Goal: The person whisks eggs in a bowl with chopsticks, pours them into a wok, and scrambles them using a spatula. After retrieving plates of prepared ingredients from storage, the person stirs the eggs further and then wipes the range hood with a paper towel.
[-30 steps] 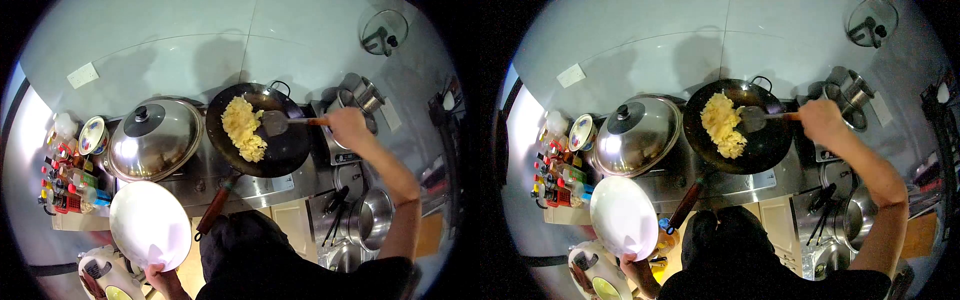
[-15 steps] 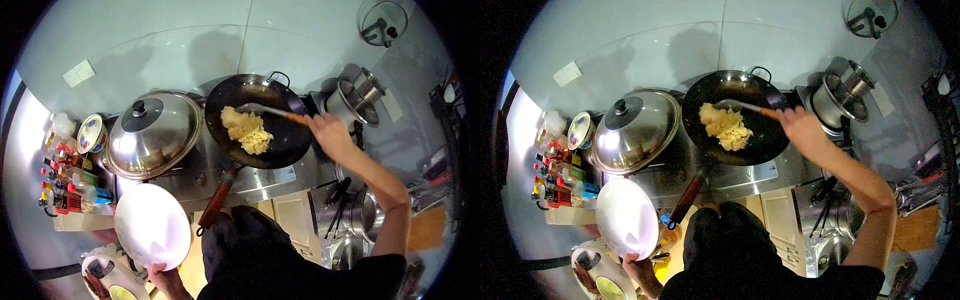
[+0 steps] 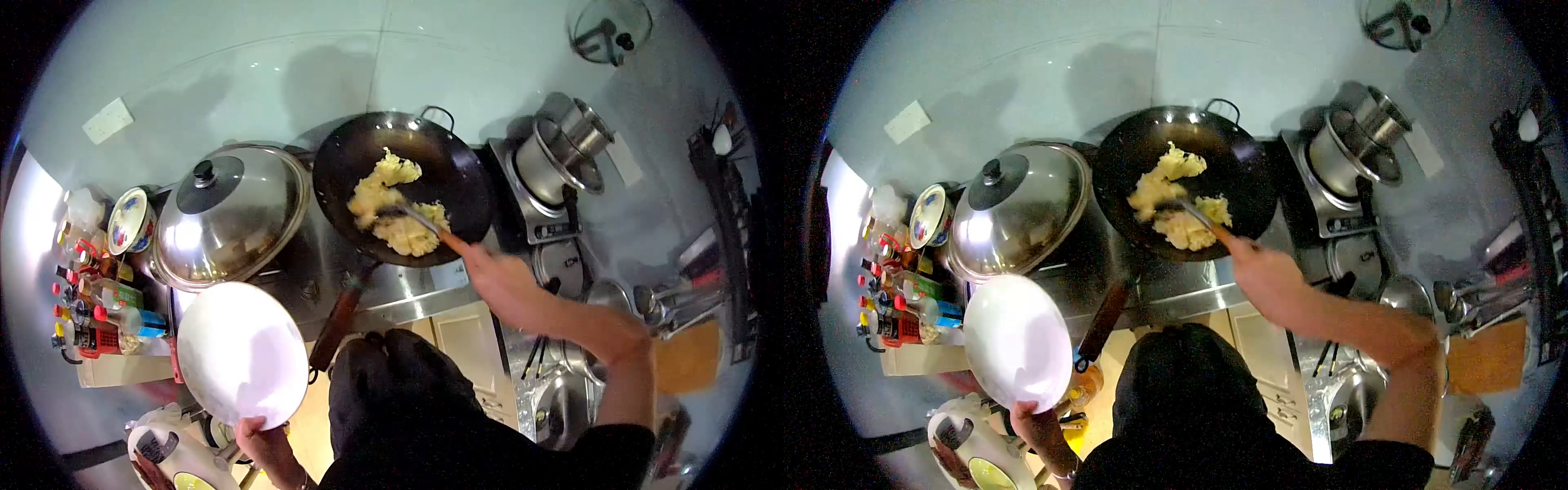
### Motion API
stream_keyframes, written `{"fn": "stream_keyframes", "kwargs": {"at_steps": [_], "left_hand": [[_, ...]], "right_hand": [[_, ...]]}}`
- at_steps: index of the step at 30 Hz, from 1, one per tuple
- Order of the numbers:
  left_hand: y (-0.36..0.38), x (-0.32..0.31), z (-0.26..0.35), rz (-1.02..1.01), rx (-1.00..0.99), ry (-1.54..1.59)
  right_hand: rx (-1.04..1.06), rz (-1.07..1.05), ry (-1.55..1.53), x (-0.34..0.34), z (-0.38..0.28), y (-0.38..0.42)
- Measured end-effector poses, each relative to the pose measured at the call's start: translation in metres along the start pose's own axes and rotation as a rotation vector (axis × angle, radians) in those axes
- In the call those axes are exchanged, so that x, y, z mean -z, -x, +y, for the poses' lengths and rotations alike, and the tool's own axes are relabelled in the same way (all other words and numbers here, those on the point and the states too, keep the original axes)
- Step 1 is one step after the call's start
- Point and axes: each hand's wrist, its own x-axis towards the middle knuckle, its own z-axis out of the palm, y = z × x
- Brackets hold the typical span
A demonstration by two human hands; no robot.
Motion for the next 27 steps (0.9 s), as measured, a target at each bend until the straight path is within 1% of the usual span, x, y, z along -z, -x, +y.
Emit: {"fn": "stream_keyframes", "kwargs": {"at_steps": [1,2,3,4,6,8,9,10,12,13,14,15,16,18,19,20,21,22,23,24,26,27], "left_hand": [[-0.003,0.010,-0.004,-0.076,-0.178,-0.465],[-0.006,0.019,-0.008,-0.069,-0.393,-0.914],[-0.007,0.015,-0.005,-0.048,-0.259,-0.567],[-0.007,0.010,-0.001,-0.025,-0.128,-0.214],[-0.003,0.001,0.002,-0.020,-0.111,-0.134],[0.002,-0.004,-0.001,-0.008,-0.054,-0.001],[-0.004,0.012,-0.008,-0.049,-0.140,-0.113],[0.000,0.015,-0.003,0.052,-0.015,-0.260],[0.000,0.006,-0.004,0.124,-0.038,-0.117],[0.002,0.008,-0.002,0.126,-0.042,-0.115],[0.002,0.009,0.000,0.058,-0.054,-0.080],[0.002,0.008,0.002,-0.009,-0.067,-0.036],[0.005,0.004,0.002,-0.001,-0.070,-0.020],[0.013,-0.002,0.005,0.018,-0.133,-0.013],[0.008,0.011,0.009,-0.053,-0.048,-0.068],[0.008,0.014,0.008,-0.053,-0.045,-0.079],[0.006,0.015,0.006,-0.008,-0.070,-0.050],[0.002,0.014,0.001,0.032,-0.099,-0.008],[-0.007,0.035,-0.007,0.020,-0.196,-0.122],[-0.001,0.027,0.000,0.016,-0.199,-0.121],[0.016,0.003,0.017,0.035,-0.052,-0.105],[0.004,0.023,0.008,-0.027,-0.059,-0.029]], "right_hand": [[-0.132,0.071,0.030,-0.032,0.006,-0.018],[-0.264,0.141,0.062,-0.057,0.015,-0.031],[-0.338,0.139,0.106,-0.066,0.026,-0.038],[-0.318,0.141,0.043,-0.050,0.033,-0.036],[-0.252,-0.035,-0.001,-0.014,0.028,-0.009],[-0.133,-0.225,0.142,0.018,0.004,0.010],[-0.021,-0.040,0.104,0.014,0.000,0.010],[-0.028,-0.054,0.088,0.000,0.003,0.002],[-0.378,-0.064,-0.077,-0.030,0.034,-0.037],[-0.314,-0.019,-0.084,-0.019,0.049,-0.039],[-0.248,0.030,-0.087,-0.002,0.061,-0.034],[-0.261,0.014,-0.053,0.018,0.058,-0.022],[-0.212,0.038,-0.065,0.032,0.051,-0.006],[-0.168,-0.204,-0.101,0.066,0.022,0.010],[-0.163,-0.206,-0.104,0.060,0.019,0.002],[-0.124,-0.135,-0.061,0.045,0.016,-0.007],[-0.093,-0.061,-0.019,0.027,0.017,-0.013],[-0.127,0.038,0.022,0.008,0.033,-0.028],[-0.207,0.072,0.109,0.011,0.048,-0.041],[-0.365,-0.083,0.107,0.026,0.066,-0.051],[-0.526,-0.161,0.114,0.070,0.104,-0.046],[-0.510,-0.166,0.018,0.080,0.124,-0.040]]}}
